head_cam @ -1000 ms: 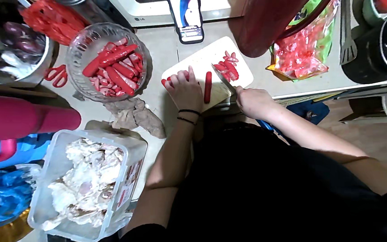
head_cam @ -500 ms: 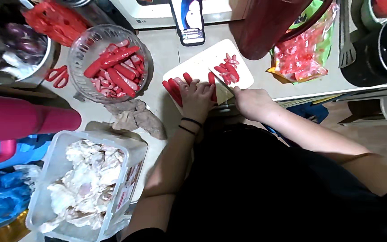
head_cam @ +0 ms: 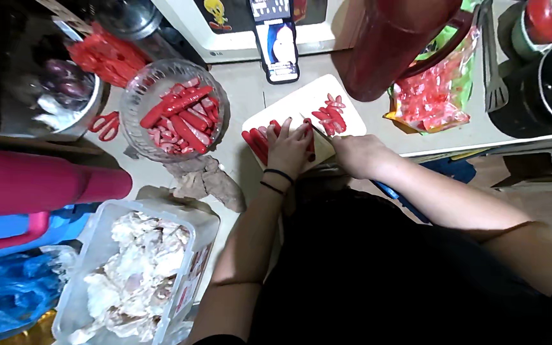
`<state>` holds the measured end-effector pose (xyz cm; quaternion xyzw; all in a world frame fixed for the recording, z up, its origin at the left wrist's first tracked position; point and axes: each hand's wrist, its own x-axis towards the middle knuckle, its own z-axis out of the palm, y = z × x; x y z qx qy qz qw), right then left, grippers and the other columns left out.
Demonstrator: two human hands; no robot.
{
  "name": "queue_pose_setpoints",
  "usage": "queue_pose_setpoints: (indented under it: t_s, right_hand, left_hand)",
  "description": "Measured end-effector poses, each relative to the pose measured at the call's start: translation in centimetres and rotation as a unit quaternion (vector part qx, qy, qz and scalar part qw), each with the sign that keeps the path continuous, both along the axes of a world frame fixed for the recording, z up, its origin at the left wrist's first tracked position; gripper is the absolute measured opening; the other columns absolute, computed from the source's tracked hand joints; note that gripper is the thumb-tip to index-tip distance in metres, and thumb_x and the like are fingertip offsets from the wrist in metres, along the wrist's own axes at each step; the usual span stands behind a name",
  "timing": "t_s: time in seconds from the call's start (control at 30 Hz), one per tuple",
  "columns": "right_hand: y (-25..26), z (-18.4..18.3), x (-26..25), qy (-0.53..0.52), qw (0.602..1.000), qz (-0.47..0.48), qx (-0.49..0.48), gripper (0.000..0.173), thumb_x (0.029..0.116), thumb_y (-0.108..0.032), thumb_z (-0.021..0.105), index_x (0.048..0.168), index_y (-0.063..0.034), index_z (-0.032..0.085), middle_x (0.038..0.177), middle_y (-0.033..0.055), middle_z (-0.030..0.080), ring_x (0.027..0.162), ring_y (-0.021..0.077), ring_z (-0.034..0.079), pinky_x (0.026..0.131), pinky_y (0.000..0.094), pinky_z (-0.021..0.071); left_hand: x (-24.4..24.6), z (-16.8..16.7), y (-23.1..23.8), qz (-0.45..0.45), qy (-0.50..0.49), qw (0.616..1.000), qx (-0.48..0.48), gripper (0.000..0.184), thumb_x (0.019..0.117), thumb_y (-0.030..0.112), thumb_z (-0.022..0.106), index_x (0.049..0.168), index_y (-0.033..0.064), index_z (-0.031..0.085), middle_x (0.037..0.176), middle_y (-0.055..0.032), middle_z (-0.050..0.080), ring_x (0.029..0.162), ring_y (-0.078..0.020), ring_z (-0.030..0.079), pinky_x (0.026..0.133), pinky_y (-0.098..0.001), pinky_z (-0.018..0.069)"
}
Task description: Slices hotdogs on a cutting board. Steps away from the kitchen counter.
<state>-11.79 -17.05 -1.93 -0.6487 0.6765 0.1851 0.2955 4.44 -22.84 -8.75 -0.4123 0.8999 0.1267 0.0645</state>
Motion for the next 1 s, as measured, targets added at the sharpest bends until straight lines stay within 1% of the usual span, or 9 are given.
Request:
queue_pose_setpoints:
  t_s: [0.1,0.17,0.27,0.37,0.43,0.53,0.6,0.77,1.0]
  right_hand:
    - [-0.7,-0.9,0.8,-0.015,0.999,-0.03,-0.017,0.021,0.1021,-0.011,0.055,0.119,-0.0006,0.06,0.102,0.0237,0.07,0.098,0.045,0.071,0.077,0.0635,0.0553]
    - [-0.9,-1.3,1.4,-0.011,0.999,-0.043,-0.005,0.024,0.1028,-0.011,0.053,0.125,-0.0014,0.057,0.105,0.0232,0.07,0.101,0.0444,0.07,0.078,0.0629,0.0556]
    - [-0.1,-1.7,1.3,-0.017,0.999,-0.05,-0.006,0.025,0.1015,-0.012,0.055,0.125,-0.0019,0.058,0.105,0.023,0.07,0.1,0.0441,0.071,0.077,0.0627,0.0556]
    - [1.9,-2.1,0.5,-0.015,0.999,-0.035,-0.017,0.033,0.1016,-0.015,0.058,0.133,-0.0036,0.055,0.101,0.0211,0.071,0.094,0.0426,0.072,0.074,0.0613,0.056]
    - [2.9,-1.7,0.1,0.0,1.0,-0.024,-0.004,0.036,0.1015,-0.015,0.059,0.135,-0.005,0.053,0.099,0.0199,0.072,0.093,0.0418,0.072,0.075,0.0601,0.0564]
    - [3.4,-0.9,-0.6,0.018,1.0,-0.004,0.012,0.031,0.103,-0.018,0.057,0.132,-0.0063,0.054,0.098,0.018,0.071,0.094,0.0402,0.072,0.074,0.058,0.0562]
    - [3.4,-0.8,-0.8,0.017,1.0,-0.002,-0.017,0.028,0.1029,-0.017,0.056,0.129,-0.0066,0.055,0.094,0.017,0.071,0.09,0.0391,0.072,0.071,0.0567,0.0561]
    - [3.3,-1.1,-0.7,0.016,0.999,0.012,-0.049,0.024,0.1021,-0.016,0.058,0.124,-0.0055,0.058,0.088,0.0157,0.07,0.085,0.0381,0.072,0.067,0.0546,0.0556]
    - [1.8,-0.4,-0.3,0.003,1.0,-0.001,0.009,0.025,0.1037,-0.014,0.055,0.126,-0.0033,0.058,0.098,0.0198,0.071,0.094,0.0415,0.072,0.074,0.0597,0.0551]
  left_hand:
    - [0.0,0.5,0.5,0.003,0.007,1.0,-0.014,0.046,0.0975,0.027,0.07,0.142,0.0208,0.063,0.155,-0.0007,0.053,0.15,-0.0384,0.035,0.117,-0.0715,0.0166]
    - [-0.1,0.6,1.0,0.006,0.008,1.0,-0.021,0.046,0.0962,0.023,0.071,0.142,0.0195,0.064,0.154,-0.0014,0.054,0.149,-0.0399,0.036,0.116,-0.0718,0.0177]
    - [0.1,0.9,1.6,0.004,0.022,0.999,-0.026,0.05,0.0937,0.022,0.075,0.142,0.0162,0.063,0.154,-0.0034,0.054,0.15,-0.0435,0.033,0.116,-0.0742,0.0145]
    - [-0.3,0.9,1.7,0.02,-0.002,1.0,-0.011,0.05,0.0978,0.025,0.07,0.147,0.018,0.059,0.156,-0.001,0.052,0.151,-0.0422,0.032,0.117,-0.0739,0.0121]
    - [-0.3,0.8,1.8,0.02,-0.005,1.0,-0.014,0.051,0.0977,0.021,0.069,0.147,0.0173,0.058,0.158,0.0002,0.05,0.152,-0.0415,0.03,0.117,-0.0744,0.0108]
    - [-0.2,0.7,2.3,0.013,0.0,0.999,-0.03,0.054,0.0941,0.012,0.07,0.146,0.0138,0.059,0.157,-0.0012,0.051,0.152,-0.0423,0.029,0.117,-0.0741,0.0116]
    - [-0.6,0.6,2.2,0.026,-0.016,0.999,-0.02,0.052,0.0982,0.012,0.065,0.149,0.0148,0.056,0.158,-0.0009,0.05,0.152,-0.0414,0.03,0.117,-0.0733,0.012]
    - [-0.7,0.6,2.2,0.03,-0.025,0.999,-0.018,0.052,0.0988,0.013,0.064,0.15,0.0148,0.055,0.158,-0.001,0.049,0.152,-0.0409,0.03,0.117,-0.0732,0.0122]
    - [-0.7,0.7,2.1,0.037,-0.011,0.999,0.009,0.054,0.0987,0.01,0.063,0.152,0.0154,0.053,0.159,-0.0013,0.048,0.153,-0.0426,0.028,0.115,-0.0775,0.0073]
